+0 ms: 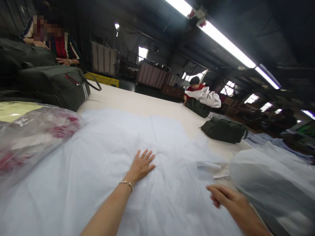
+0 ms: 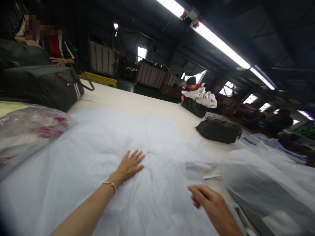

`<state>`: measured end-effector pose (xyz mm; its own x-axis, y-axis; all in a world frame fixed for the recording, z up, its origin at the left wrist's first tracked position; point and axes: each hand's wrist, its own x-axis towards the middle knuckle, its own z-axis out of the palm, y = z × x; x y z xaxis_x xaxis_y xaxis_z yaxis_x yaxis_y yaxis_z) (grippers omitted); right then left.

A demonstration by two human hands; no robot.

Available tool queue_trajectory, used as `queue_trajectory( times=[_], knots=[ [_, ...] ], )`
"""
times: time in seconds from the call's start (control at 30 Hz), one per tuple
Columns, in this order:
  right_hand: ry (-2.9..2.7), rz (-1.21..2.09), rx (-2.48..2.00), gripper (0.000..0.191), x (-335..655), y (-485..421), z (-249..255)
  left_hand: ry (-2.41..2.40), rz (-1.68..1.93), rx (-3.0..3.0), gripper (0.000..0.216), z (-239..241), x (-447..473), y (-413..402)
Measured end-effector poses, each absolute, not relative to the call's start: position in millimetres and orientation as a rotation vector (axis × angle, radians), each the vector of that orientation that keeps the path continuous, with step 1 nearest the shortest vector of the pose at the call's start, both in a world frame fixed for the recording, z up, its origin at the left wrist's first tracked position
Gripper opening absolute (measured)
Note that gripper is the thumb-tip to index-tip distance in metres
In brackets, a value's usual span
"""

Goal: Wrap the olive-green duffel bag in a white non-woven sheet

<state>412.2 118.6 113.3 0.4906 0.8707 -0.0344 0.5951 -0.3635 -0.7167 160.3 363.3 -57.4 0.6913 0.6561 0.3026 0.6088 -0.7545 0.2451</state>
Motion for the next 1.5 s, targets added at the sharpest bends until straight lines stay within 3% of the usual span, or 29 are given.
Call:
queue_trajectory(
  times=[0.13,0.27,0.57,0.8,0.97,1.27,1.4,1.5],
  knots=[
    [-1.289,0.862,-1.897,0.027,332,258,95,1.033,0.603,2.758,0.051,-60,161,364],
    [-1.305,0.904,-2.018,0.022,314,355,53,1.033,0.624,2.743,0.053,-64,163,365],
    [-1.479,0.839,-2.486,0.031,340,412,11,1.013,0.619,2.644,0.055,-62,165,364],
    [-1.539,0.801,-2.677,0.043,354,420,19,1.020,0.629,2.619,0.053,-58,163,362],
    [-1.449,0.901,-2.578,0.052,376,401,12,1.007,0.632,2.609,0.054,-57,163,362],
    [-1.244,0.710,-2.430,0.038,361,386,0,0.997,0.489,2.535,0.057,-54,162,369],
    [-1.154,0.696,-2.194,0.040,344,353,30,1.114,0.528,2.412,0.057,-18,158,382],
    [-1.150,0.627,-1.944,0.040,323,301,85,1.174,0.747,2.350,0.049,52,142,361]
  ],
)
